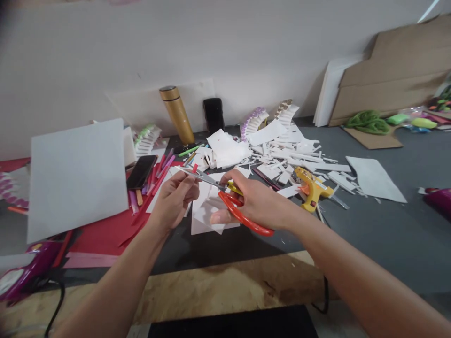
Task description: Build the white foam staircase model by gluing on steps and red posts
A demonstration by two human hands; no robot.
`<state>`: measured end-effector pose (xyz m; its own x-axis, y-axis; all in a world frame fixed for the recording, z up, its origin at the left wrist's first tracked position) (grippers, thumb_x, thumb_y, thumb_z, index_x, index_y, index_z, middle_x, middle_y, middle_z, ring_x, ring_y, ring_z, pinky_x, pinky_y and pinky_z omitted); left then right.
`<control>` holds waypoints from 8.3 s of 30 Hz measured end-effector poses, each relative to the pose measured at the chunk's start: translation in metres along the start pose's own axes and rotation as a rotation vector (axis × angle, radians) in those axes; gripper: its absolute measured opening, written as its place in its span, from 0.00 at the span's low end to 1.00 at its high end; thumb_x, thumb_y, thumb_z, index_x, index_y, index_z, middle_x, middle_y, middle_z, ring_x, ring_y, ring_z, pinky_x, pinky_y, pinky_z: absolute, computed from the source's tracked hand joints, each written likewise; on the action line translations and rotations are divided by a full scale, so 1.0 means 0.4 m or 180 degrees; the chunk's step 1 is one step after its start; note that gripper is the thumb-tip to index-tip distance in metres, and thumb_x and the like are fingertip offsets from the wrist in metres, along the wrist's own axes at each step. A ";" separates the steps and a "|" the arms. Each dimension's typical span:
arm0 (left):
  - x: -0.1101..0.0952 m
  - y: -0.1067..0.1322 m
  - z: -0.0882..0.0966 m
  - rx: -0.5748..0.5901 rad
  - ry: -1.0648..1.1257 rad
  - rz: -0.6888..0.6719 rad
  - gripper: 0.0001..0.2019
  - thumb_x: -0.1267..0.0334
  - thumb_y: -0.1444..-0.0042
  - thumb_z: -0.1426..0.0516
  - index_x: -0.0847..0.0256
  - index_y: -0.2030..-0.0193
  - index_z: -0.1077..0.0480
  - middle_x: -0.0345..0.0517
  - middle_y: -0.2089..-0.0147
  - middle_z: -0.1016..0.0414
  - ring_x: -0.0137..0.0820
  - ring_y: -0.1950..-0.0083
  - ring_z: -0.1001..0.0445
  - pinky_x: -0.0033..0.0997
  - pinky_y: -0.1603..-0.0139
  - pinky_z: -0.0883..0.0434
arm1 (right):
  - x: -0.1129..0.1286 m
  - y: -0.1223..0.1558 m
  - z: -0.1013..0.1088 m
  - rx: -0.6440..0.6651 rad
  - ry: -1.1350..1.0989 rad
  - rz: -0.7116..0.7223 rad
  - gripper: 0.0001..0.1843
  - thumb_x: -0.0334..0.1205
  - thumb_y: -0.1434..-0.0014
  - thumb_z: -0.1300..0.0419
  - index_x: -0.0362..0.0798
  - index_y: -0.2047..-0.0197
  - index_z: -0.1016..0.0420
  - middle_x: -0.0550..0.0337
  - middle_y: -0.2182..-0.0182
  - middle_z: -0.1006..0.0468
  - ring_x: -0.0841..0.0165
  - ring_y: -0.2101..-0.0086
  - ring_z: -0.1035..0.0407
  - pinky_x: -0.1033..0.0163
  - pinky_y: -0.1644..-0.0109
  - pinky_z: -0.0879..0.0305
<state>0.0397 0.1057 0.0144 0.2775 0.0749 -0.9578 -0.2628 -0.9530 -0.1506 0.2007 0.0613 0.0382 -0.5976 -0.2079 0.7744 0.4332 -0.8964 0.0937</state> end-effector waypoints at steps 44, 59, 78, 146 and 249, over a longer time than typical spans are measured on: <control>0.067 -0.005 0.073 -0.0488 -0.0549 0.0880 0.12 0.60 0.39 0.46 0.59 0.73 0.40 0.28 0.83 0.52 0.18 0.84 0.58 0.20 0.82 0.58 | -0.030 -0.177 -0.028 0.0583 -0.0768 -0.1108 0.25 0.61 0.55 0.26 0.51 0.64 0.19 0.64 0.81 0.38 0.75 0.83 0.48 0.65 0.83 0.56; 0.078 -0.002 0.058 -0.0432 -0.0368 0.0946 0.12 0.61 0.39 0.46 0.60 0.73 0.39 0.28 0.83 0.53 0.17 0.84 0.59 0.20 0.82 0.59 | -0.055 -0.167 -0.016 0.0485 -0.0531 -0.1217 0.25 0.63 0.55 0.28 0.51 0.64 0.19 0.63 0.80 0.36 0.75 0.83 0.48 0.65 0.82 0.56; 0.019 -0.025 0.130 -0.0733 0.0109 0.0174 0.05 0.64 0.47 0.34 0.64 0.69 0.21 0.41 0.69 0.28 0.20 0.73 0.40 0.21 0.69 0.40 | -0.071 -0.009 0.101 -0.0452 0.1660 -0.1185 0.30 0.68 0.38 0.47 0.46 0.63 0.25 0.45 0.71 0.21 0.55 0.69 0.25 0.55 0.68 0.34; 0.031 0.217 -0.072 0.0649 -0.3236 -0.0925 0.09 0.72 0.35 0.45 0.63 0.61 0.22 0.49 0.59 0.23 0.35 0.55 0.25 0.34 0.54 0.28 | 0.071 0.073 -0.101 -0.1005 0.2776 0.1331 0.24 0.36 0.39 0.40 0.42 0.40 0.27 0.43 0.49 0.22 0.54 0.54 0.25 0.56 0.58 0.27; -0.035 0.032 -0.035 0.0306 -0.1987 -0.0520 0.12 0.64 0.37 0.43 0.62 0.71 0.25 0.42 0.72 0.26 0.27 0.70 0.29 0.27 0.68 0.34 | 0.012 0.037 0.007 -0.1031 0.0836 0.1592 0.30 0.57 0.38 0.36 0.38 0.45 0.25 0.59 0.69 0.29 0.69 0.70 0.35 0.66 0.67 0.40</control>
<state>0.0454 0.0884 0.0292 -0.2605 0.4005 -0.8785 -0.3523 -0.8866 -0.2997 0.2061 0.0482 0.0453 -0.5395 -0.6826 0.4929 0.5011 -0.7308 -0.4636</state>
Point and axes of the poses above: each hand's wrist, its own y-axis away from the middle knuckle, its own z-axis out of the back of the hand, x = y × z, the point moved 9 cm from there along -y, towards the middle knuckle
